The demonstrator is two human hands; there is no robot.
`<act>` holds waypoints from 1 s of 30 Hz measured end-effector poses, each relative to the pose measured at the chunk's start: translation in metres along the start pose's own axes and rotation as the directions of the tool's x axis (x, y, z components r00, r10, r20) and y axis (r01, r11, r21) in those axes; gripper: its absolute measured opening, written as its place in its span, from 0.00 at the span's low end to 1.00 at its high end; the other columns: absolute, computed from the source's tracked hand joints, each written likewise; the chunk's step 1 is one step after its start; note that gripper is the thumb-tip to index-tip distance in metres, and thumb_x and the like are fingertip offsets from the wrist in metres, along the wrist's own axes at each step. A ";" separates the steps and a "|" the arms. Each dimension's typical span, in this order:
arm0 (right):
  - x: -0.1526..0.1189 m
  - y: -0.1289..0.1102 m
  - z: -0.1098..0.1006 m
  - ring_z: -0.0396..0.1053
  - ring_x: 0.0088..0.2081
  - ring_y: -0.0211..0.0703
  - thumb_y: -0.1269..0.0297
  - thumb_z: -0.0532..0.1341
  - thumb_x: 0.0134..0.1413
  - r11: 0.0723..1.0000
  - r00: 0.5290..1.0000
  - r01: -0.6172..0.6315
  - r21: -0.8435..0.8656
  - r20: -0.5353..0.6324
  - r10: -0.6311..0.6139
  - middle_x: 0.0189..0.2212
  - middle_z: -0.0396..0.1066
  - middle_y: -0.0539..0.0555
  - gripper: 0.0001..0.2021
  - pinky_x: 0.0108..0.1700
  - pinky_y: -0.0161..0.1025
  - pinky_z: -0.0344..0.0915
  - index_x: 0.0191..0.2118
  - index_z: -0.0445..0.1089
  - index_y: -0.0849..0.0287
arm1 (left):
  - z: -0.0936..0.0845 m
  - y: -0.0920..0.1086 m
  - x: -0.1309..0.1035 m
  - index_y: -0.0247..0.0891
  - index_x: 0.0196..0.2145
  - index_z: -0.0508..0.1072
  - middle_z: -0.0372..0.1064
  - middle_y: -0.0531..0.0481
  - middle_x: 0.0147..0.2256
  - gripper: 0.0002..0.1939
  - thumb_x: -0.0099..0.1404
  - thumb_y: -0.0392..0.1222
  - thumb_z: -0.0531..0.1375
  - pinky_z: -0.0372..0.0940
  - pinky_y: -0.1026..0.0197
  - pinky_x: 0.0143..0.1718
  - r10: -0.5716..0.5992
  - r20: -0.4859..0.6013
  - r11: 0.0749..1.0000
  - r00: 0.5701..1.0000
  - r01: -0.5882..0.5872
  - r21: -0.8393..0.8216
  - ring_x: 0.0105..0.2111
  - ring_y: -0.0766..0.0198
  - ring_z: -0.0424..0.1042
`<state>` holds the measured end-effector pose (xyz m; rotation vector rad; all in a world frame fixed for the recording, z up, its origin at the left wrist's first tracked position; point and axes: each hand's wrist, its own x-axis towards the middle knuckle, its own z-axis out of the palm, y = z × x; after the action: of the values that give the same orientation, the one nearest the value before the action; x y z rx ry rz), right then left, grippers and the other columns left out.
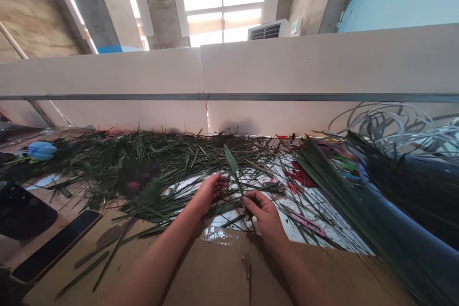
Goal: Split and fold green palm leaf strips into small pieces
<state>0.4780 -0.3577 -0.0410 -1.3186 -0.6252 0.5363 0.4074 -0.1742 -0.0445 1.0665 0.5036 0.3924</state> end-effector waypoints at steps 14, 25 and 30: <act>0.001 0.002 -0.001 0.64 0.29 0.44 0.44 0.68 0.47 0.998 0.996 0.053 -0.032 -0.068 -0.056 0.25 0.68 0.50 0.18 0.32 0.40 0.62 0.33 0.73 0.55 | 0.018 0.008 -0.022 0.38 0.33 0.75 0.73 0.45 0.34 0.19 0.53 0.56 0.69 0.59 0.62 0.33 0.008 0.249 0.989 0.969 -0.044 0.141 0.29 0.65 0.67; -0.004 -0.002 0.000 0.68 0.34 0.47 0.48 0.65 0.54 0.976 0.983 0.162 -0.144 -0.062 -0.172 0.30 0.72 0.52 0.15 0.37 0.40 0.63 0.34 0.74 0.56 | 0.037 0.013 -0.042 0.36 0.35 0.78 0.71 0.47 0.34 0.17 0.50 0.48 0.73 0.60 0.61 0.39 0.089 0.402 0.986 0.911 -0.139 0.096 0.33 0.64 0.68; -0.003 -0.002 0.003 0.68 0.35 0.47 0.48 0.67 0.52 0.981 0.982 0.165 -0.101 -0.071 -0.172 0.30 0.73 0.53 0.15 0.38 0.41 0.64 0.33 0.74 0.56 | 0.040 0.009 -0.042 0.36 0.32 0.77 0.71 0.48 0.31 0.17 0.48 0.47 0.74 0.60 0.61 0.39 0.102 0.364 0.988 0.926 -0.136 0.067 0.32 0.64 0.68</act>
<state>0.4742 -0.3582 -0.0388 -1.3547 -0.6960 0.3173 0.3955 -0.2218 -0.0120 1.2296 0.1301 0.2730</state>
